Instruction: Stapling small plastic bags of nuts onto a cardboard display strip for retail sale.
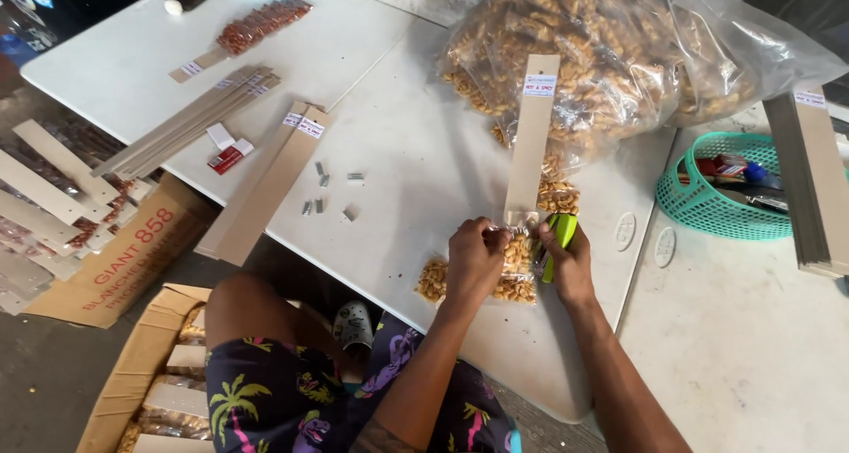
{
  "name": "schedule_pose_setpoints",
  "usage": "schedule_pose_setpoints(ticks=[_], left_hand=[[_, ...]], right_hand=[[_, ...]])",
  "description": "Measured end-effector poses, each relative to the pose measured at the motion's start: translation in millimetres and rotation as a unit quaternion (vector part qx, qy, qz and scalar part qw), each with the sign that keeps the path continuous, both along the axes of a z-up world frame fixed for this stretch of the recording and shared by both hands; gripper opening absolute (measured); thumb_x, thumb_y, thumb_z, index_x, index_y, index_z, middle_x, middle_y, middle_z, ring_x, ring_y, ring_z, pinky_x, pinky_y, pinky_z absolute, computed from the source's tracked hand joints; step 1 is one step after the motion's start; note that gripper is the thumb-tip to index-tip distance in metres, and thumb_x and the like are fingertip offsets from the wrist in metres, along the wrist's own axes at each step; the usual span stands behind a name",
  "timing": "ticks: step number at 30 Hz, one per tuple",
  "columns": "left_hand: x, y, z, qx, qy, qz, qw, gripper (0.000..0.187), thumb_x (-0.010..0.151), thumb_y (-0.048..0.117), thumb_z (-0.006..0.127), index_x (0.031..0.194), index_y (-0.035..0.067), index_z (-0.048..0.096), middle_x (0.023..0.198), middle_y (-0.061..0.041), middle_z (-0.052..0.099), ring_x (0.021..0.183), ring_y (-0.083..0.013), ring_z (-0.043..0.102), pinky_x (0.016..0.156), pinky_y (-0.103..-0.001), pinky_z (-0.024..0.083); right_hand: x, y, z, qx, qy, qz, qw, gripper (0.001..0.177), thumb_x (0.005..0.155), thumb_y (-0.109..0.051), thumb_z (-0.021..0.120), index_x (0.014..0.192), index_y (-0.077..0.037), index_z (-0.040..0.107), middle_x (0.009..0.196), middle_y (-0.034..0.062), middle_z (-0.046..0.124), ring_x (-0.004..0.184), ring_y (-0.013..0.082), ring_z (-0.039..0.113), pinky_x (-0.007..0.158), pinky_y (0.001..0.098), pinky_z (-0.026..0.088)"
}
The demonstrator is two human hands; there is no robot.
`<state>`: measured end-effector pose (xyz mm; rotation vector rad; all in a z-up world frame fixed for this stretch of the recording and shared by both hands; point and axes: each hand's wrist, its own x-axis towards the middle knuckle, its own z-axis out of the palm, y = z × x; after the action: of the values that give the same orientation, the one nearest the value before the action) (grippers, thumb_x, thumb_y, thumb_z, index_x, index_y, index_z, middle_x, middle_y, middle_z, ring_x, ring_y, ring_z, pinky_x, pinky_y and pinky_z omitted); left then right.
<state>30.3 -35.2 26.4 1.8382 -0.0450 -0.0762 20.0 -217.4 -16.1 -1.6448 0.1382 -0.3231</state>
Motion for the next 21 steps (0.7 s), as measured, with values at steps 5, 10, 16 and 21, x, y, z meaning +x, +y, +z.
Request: schedule_pose_setpoints(ticks=[5, 10, 16, 21], left_hand=[[-5, -9, -5, 0.043, -0.017, 0.020, 0.999, 0.026, 0.089, 0.028, 0.074, 0.084, 0.003, 0.073, 0.080, -0.017, 0.069, 0.083, -0.0402, 0.073, 0.070, -0.047, 0.059], [-1, 6, 2, 0.078, -0.017, 0.020, 0.997, 0.018, 0.075, 0.026, 0.082, 0.080, 0.011, 0.075, 0.079, -0.011, 0.072, 0.083, -0.0376, 0.075, 0.071, -0.049, 0.060], [4, 16, 2, 0.032, 0.003, -0.036, 0.999, 0.016, 0.082, 0.017, 0.078, 0.096, 0.011, 0.078, 0.094, -0.011, 0.078, 0.096, -0.0345, 0.076, 0.081, -0.044, 0.060], [8, 16, -4, -0.007, 0.010, -0.045, 0.999, 0.016, 0.081, 0.010, 0.078, 0.097, 0.011, 0.078, 0.095, -0.011, 0.079, 0.097, -0.0306, 0.077, 0.082, -0.040, 0.061]], right_hand=[[1, 8, 2, -0.034, -0.014, 0.007, 0.999, 0.037, 0.084, -0.017, 0.088, 0.101, 0.000, 0.060, 0.078, 0.0070, 0.061, 0.067, 0.0165, 0.061, 0.062, 0.0291, 0.048], [6, 3, -4, 0.021, -0.069, 0.037, 0.997, 0.037, 0.083, -0.007, 0.086, 0.100, -0.001, 0.054, 0.073, 0.0074, 0.063, 0.052, 0.0155, 0.063, 0.045, 0.0271, 0.053], [-2, 14, 4, -0.009, -0.063, 0.017, 0.998, 0.044, 0.078, -0.011, 0.092, 0.102, -0.003, 0.057, 0.079, 0.0020, 0.060, 0.072, 0.0111, 0.060, 0.069, 0.0264, 0.048], [-1, 12, -4, -0.003, -0.063, 0.023, 0.998, 0.044, 0.078, -0.010, 0.092, 0.102, -0.003, 0.056, 0.081, 0.0027, 0.061, 0.075, 0.0120, 0.060, 0.072, 0.0278, 0.048]])
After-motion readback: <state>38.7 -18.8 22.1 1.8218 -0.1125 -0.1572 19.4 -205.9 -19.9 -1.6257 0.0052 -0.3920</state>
